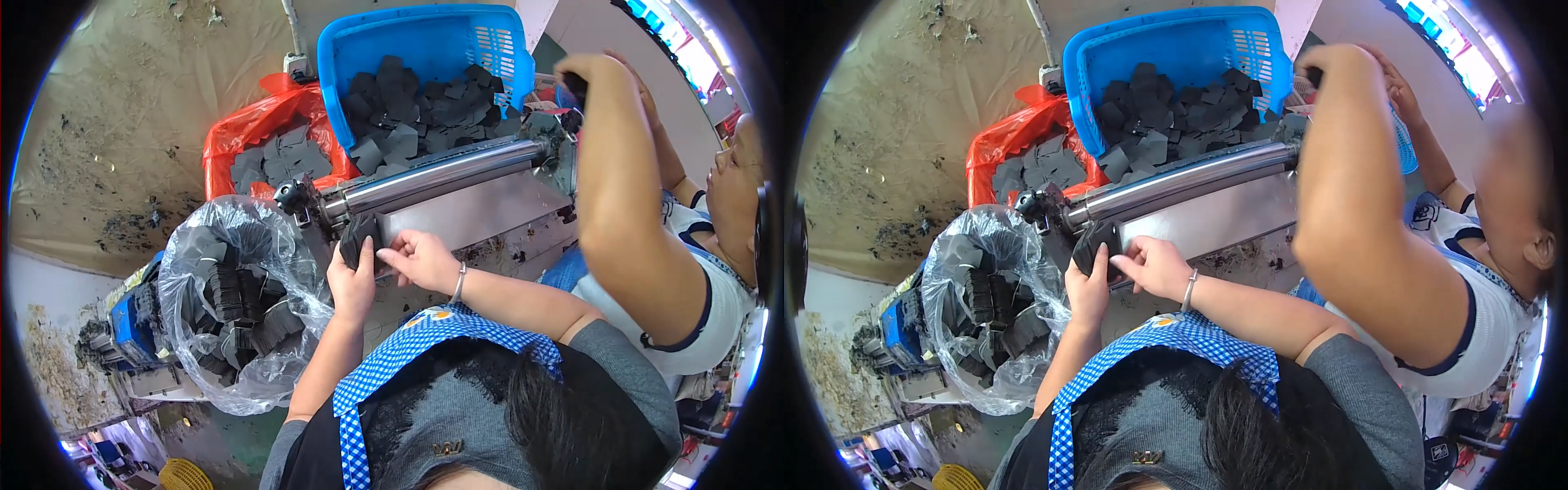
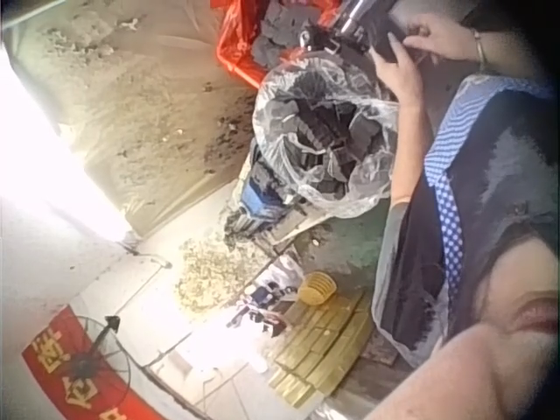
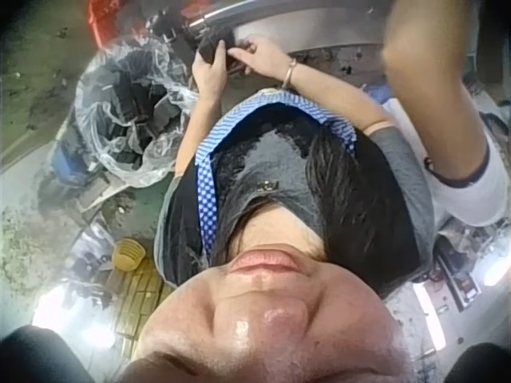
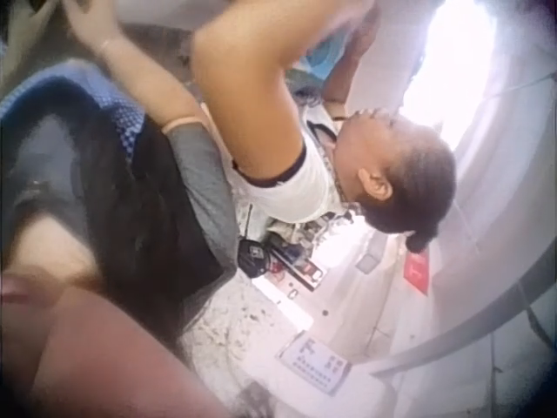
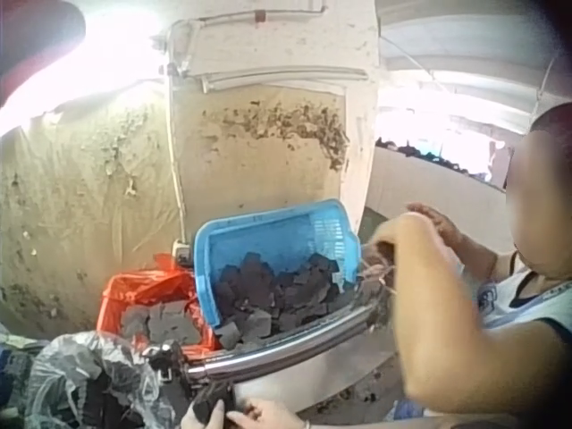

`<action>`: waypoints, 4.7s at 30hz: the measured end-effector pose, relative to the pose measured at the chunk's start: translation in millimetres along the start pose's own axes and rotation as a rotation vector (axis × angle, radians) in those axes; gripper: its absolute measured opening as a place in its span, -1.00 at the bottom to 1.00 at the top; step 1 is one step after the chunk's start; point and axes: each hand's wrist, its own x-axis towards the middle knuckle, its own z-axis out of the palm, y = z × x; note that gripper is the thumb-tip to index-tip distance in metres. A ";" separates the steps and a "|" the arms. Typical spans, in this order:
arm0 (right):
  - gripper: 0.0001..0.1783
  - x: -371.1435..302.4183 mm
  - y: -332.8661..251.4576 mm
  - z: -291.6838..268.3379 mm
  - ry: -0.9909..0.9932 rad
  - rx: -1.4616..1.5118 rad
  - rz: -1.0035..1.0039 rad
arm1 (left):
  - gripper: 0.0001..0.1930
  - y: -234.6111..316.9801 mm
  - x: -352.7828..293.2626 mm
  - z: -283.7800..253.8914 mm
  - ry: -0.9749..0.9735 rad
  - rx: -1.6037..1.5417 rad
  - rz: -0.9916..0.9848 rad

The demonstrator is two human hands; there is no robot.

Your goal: The person is feeding black leather shoe components through a roller machine to apply glue.

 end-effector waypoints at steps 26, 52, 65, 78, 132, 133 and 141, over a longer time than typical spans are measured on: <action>-0.65 -8.4 -11.4 -5.9 0.062 -0.336 -0.230 | -0.75 10.9 -8.9 2.5 -0.013 -0.576 -0.221; -0.67 -21.7 0.6 -0.7 0.035 -0.396 -0.318 | -0.74 15.7 -28.2 -0.2 -0.092 -0.494 -0.300; -0.73 -18.0 2.1 -17.4 -0.044 -0.175 -0.075 | -0.75 27.0 -13.3 -8.4 -0.182 -0.377 -0.317; -0.65 -3.9 -1.0 1.7 0.079 -0.175 -0.269 | -0.64 16.7 -15.8 -13.7 0.048 -0.156 0.045; -0.80 26.3 12.1 -26.1 0.367 0.546 0.532 | -0.73 8.6 -5.2 -7.8 0.117 -0.034 0.260; -0.80 25.3 15.7 -22.6 0.253 0.451 0.407 | -0.74 5.3 -3.8 -8.8 0.118 0.053 0.279; -0.79 5.0 8.4 -10.3 -0.166 0.312 0.330 | -0.68 6.2 -2.5 -0.7 -0.019 -0.376 -0.142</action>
